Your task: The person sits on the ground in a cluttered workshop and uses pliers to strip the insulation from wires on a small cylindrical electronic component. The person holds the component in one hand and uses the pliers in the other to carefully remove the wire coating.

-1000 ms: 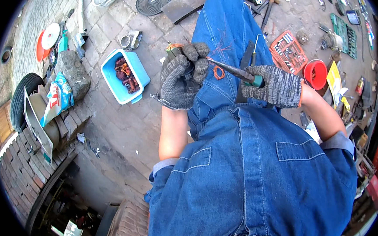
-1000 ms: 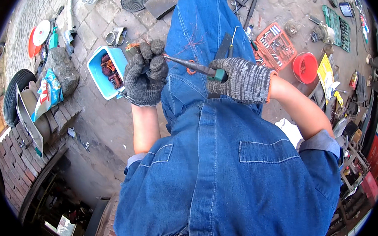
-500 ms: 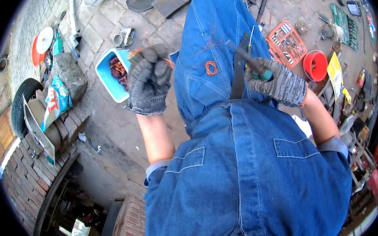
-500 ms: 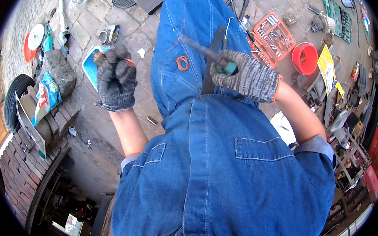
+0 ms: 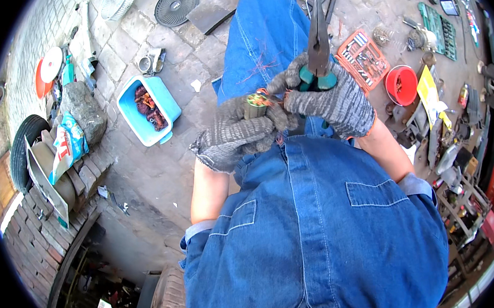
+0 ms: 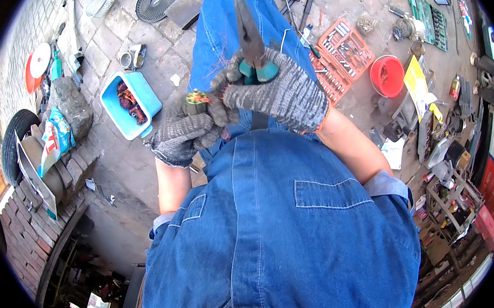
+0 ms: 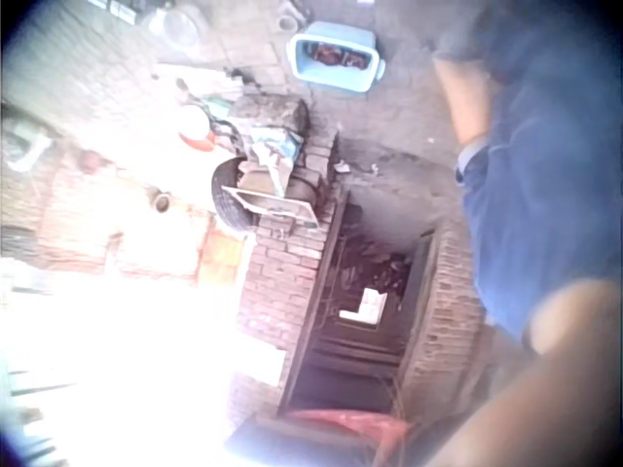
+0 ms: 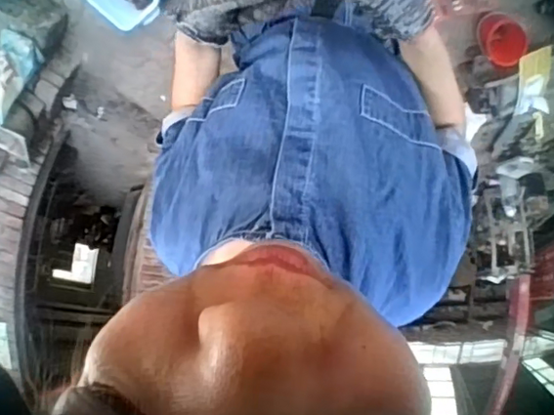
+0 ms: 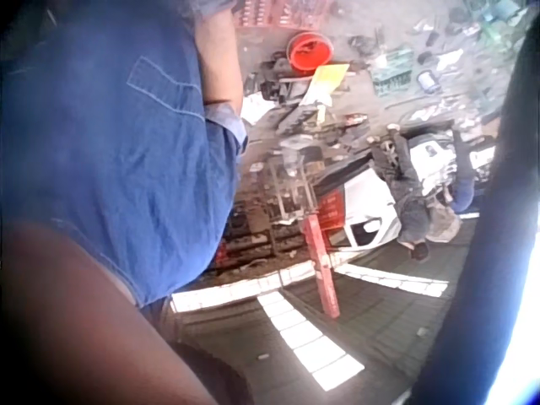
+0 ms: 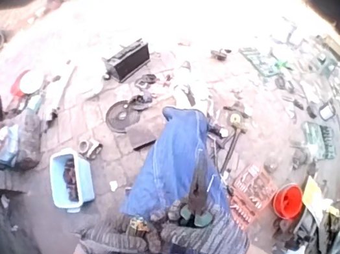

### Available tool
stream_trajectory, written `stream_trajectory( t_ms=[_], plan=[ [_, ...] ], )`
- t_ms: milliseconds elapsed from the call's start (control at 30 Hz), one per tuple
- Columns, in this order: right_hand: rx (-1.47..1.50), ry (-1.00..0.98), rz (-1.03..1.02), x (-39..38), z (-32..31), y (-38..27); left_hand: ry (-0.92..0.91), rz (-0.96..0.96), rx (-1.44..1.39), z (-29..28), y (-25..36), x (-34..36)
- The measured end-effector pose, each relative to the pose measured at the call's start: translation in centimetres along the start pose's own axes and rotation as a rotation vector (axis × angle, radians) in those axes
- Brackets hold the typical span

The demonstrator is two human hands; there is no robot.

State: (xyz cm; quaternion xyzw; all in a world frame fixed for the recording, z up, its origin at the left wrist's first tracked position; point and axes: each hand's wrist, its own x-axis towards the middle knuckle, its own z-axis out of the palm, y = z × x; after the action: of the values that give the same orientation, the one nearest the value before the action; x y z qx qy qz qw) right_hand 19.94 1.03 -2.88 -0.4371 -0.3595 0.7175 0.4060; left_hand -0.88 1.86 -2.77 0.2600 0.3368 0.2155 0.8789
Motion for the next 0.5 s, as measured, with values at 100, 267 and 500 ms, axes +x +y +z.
stream_trajectory(
  t_ms=[100,267,500],
  plan=[
    [-0.142,0.065,0.077,-0.7,0.5,-0.2,-0.054,-0.030,-0.054,0.2,-0.4,0.3],
    [-0.100,0.186,-0.089,-1.0,1.0,-0.8,0.004,-0.022,-0.035,0.6,-0.4,0.7],
    [-0.147,0.417,-0.169,2.0,-0.6,0.1,-0.009,0.077,-0.069,-0.9,-0.9,2.3]
  ],
)
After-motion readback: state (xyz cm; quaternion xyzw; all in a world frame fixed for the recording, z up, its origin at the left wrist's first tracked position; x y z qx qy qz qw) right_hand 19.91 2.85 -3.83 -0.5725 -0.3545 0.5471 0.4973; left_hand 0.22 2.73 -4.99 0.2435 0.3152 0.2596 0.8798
